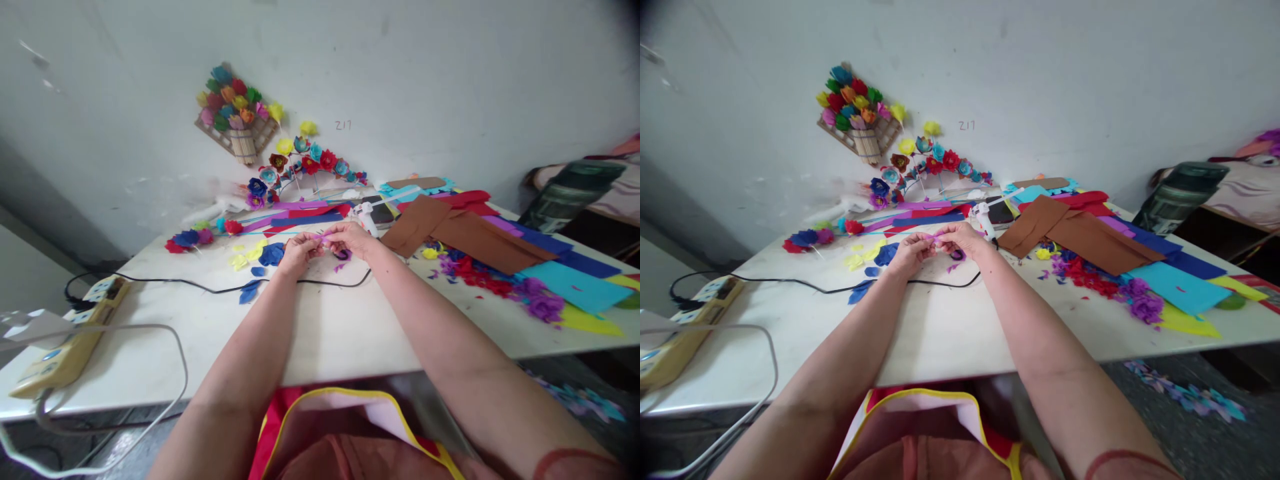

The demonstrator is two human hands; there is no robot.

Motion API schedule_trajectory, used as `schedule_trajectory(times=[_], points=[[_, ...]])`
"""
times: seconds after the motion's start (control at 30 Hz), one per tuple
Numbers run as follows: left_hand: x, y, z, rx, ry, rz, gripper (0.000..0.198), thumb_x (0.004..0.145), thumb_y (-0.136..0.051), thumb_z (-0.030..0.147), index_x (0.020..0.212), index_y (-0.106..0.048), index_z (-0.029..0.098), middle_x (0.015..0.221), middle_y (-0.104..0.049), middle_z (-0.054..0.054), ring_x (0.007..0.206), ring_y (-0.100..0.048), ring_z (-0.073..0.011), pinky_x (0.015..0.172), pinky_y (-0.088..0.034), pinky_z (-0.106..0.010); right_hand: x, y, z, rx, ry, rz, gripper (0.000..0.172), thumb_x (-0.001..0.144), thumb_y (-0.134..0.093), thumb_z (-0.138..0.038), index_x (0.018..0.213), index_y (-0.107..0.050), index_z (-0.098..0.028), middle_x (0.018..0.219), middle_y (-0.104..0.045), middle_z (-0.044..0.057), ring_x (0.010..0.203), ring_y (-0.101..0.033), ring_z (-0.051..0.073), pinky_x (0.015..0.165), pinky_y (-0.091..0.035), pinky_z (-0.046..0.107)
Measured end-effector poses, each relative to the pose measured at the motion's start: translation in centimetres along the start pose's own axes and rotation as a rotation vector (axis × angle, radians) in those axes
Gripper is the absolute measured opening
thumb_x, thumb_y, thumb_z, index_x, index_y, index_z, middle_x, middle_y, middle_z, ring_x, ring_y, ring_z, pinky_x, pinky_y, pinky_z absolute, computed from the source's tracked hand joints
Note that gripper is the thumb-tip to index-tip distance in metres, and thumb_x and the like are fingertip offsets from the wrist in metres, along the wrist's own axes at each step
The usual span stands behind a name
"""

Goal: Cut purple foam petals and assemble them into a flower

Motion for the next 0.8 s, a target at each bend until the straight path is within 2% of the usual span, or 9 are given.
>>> schedule_trajectory(times=[0.27, 0.8], points=[[0.17, 0.34, -0.23, -0.055, -0.001, -0.020, 0.028, 0.055, -0.080, 0.024, 0.074, -0.062, 0.014, 0.064, -0.066, -0.001, 0.058, -0.060, -0.0109, 0.065, -0.053, -0.028, 0.20, 0.44, 0.29, 0.071, 0.010, -0.061, 0.012, 0.069, -0.073, -0.012, 0.078, -0.066, -0.010, 0.057, -0.068, 0.005, 0.047, -0.062, 0.012, 0.048, -0.052, 0.022], [0.12, 0.24, 0.04, -0.116, -0.001, -0.011, 0.028, 0.054, -0.080, 0.020, 0.078, -0.066, 0.014, 0.064, -0.067, -0.001, 0.060, -0.063, -0.0132, 0.068, -0.054, -0.031, -0.08, 0.36, -0.07, 0.118, 0.055, -0.110, 0.012, 0.062, -0.068, -0.010, 0.073, -0.067, -0.012, 0.057, -0.068, 0.004, 0.047, -0.061, 0.012, 0.050, -0.053, 0.024]])
Point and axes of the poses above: each hand's wrist, its own x-axis towards the middle knuckle, its own y-axis out of the back of the hand, z = x × y, the point moved 5 cm from there along x, towards the middle knuckle
